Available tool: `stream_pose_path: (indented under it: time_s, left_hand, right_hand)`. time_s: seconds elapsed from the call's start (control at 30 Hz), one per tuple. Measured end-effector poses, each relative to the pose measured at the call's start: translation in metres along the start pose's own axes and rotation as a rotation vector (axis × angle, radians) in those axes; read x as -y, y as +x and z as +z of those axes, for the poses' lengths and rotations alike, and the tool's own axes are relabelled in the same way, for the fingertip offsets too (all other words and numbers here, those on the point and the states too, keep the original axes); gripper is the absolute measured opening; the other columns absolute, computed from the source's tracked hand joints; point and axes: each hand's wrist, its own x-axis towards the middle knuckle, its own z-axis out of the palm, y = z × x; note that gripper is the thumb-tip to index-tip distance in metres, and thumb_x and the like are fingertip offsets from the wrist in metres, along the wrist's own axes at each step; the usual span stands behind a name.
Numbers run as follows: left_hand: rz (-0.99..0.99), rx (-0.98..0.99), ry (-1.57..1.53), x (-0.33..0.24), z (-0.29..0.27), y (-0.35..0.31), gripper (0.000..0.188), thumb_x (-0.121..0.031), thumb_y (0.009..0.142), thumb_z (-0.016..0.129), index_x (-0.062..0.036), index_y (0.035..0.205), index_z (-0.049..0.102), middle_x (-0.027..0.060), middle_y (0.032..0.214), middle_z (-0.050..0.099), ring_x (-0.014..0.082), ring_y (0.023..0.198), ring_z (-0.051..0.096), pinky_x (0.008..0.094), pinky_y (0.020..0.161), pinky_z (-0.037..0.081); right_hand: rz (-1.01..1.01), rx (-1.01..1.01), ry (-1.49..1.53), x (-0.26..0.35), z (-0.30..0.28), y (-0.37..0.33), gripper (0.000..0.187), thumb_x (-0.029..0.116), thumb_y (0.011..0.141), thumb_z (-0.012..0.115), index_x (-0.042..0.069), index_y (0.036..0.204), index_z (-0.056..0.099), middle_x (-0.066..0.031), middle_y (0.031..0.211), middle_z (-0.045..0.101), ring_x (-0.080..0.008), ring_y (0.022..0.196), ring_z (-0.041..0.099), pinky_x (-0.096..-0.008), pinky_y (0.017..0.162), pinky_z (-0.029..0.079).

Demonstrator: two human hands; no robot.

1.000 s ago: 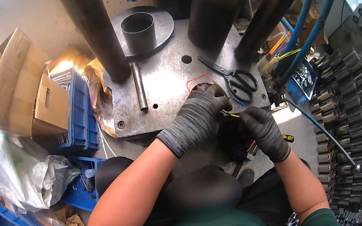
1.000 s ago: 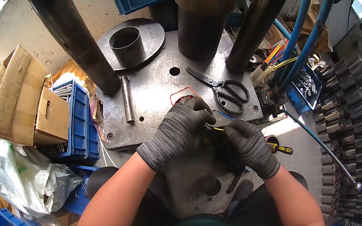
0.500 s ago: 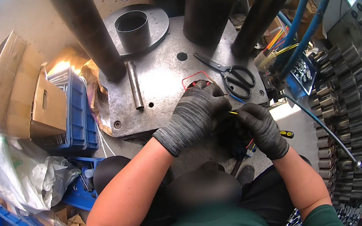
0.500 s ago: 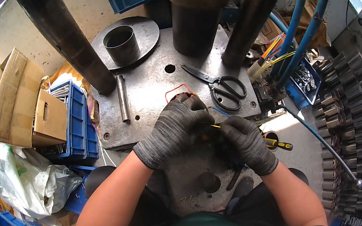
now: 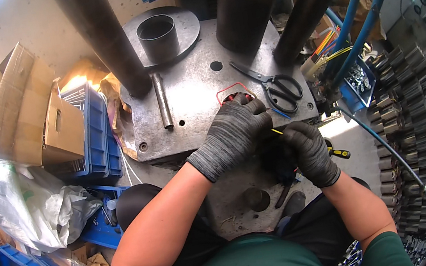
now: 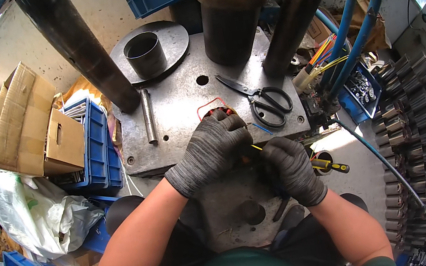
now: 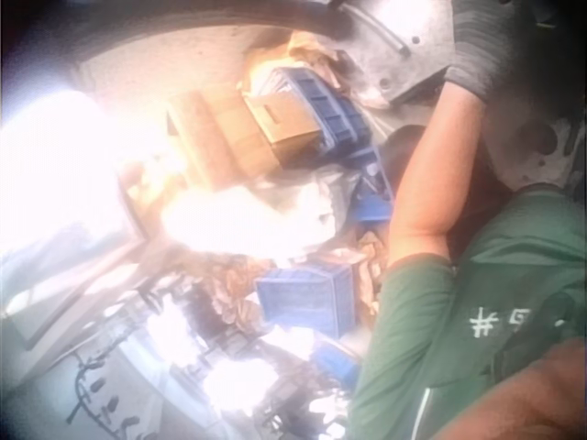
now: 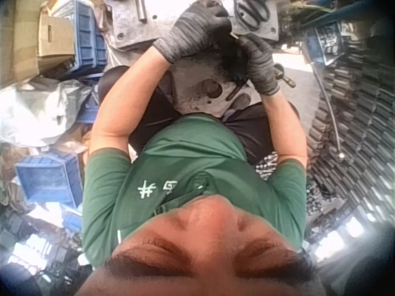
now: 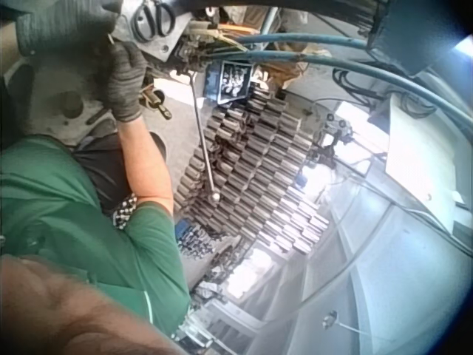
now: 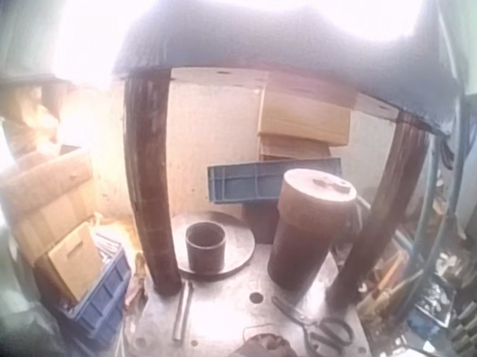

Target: Preparing and trimming wires on an electric motor stator component at an industrial press workstation.

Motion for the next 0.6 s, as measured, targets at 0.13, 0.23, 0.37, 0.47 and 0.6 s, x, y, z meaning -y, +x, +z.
stream_pose_path:
  time_s: [0.13, 0.23, 0.37, 0.47, 0.6]
  left_hand:
    - [0.002, -0.005, -0.011, 0.0, 0.001, 0.001, 0.03, -0.023, 0.072, 0.082, -0.0119, 0.097, 0.07, 0.0085, 0.108, 0.067, 0.0358, 0.101, 0.064, 0.0471, 0.089, 0.054]
    - [0.0, -0.001, -0.01, 0.0, 0.001, 0.001, 0.031, -0.023, 0.072, 0.082, -0.0117, 0.098, 0.07, 0.0087, 0.108, 0.067, 0.0358, 0.102, 0.064, 0.0472, 0.089, 0.054]
    - [-0.036, 0.013, 0.027, -0.004, -0.001, 0.0, 0.033, -0.024, 0.071, 0.084, -0.0114, 0.099, 0.07, 0.0105, 0.109, 0.067, 0.0364, 0.104, 0.063, 0.0482, 0.09, 0.053]
    - [-0.045, 0.001, -0.059, -0.002, -0.004, -0.001, 0.034, -0.025, 0.072, 0.084, -0.0111, 0.099, 0.07, 0.0119, 0.11, 0.066, 0.0369, 0.104, 0.062, 0.0494, 0.09, 0.052]
    - [-0.038, -0.029, -0.103, -0.003, -0.003, 0.0, 0.031, -0.023, 0.075, 0.083, -0.0109, 0.1, 0.07, 0.0125, 0.109, 0.066, 0.0376, 0.103, 0.062, 0.0498, 0.089, 0.052]
  right_hand:
    - [-0.031, -0.01, -0.051, -0.002, -0.001, 0.001, 0.027, 0.024, 0.1, 0.06, 0.004, 0.085, 0.066, 0.0009, 0.066, 0.058, -0.0076, 0.061, 0.051, -0.0274, 0.059, 0.044]
    - [-0.039, -0.01, -0.061, -0.005, -0.002, 0.001, 0.028, 0.028, 0.101, 0.06, 0.005, 0.086, 0.066, 0.0015, 0.067, 0.057, -0.0075, 0.06, 0.05, -0.0263, 0.058, 0.042]
    - [0.024, 0.061, -0.096, 0.002, -0.01, 0.003, 0.03, 0.031, 0.104, 0.06, 0.006, 0.088, 0.065, 0.0013, 0.068, 0.058, -0.0079, 0.061, 0.052, -0.0258, 0.056, 0.041]
    - [-0.092, -0.084, -0.171, -0.002, -0.024, 0.011, 0.03, 0.029, 0.106, 0.06, 0.006, 0.088, 0.065, 0.0009, 0.069, 0.06, -0.0075, 0.062, 0.055, -0.026, 0.057, 0.043]
    - [-0.712, -0.388, -0.622, -0.006, -0.039, 0.042, 0.016, 0.015, 0.1, 0.068, 0.002, 0.11, 0.069, -0.0113, 0.092, 0.071, -0.0255, 0.081, 0.069, -0.0354, 0.076, 0.055]
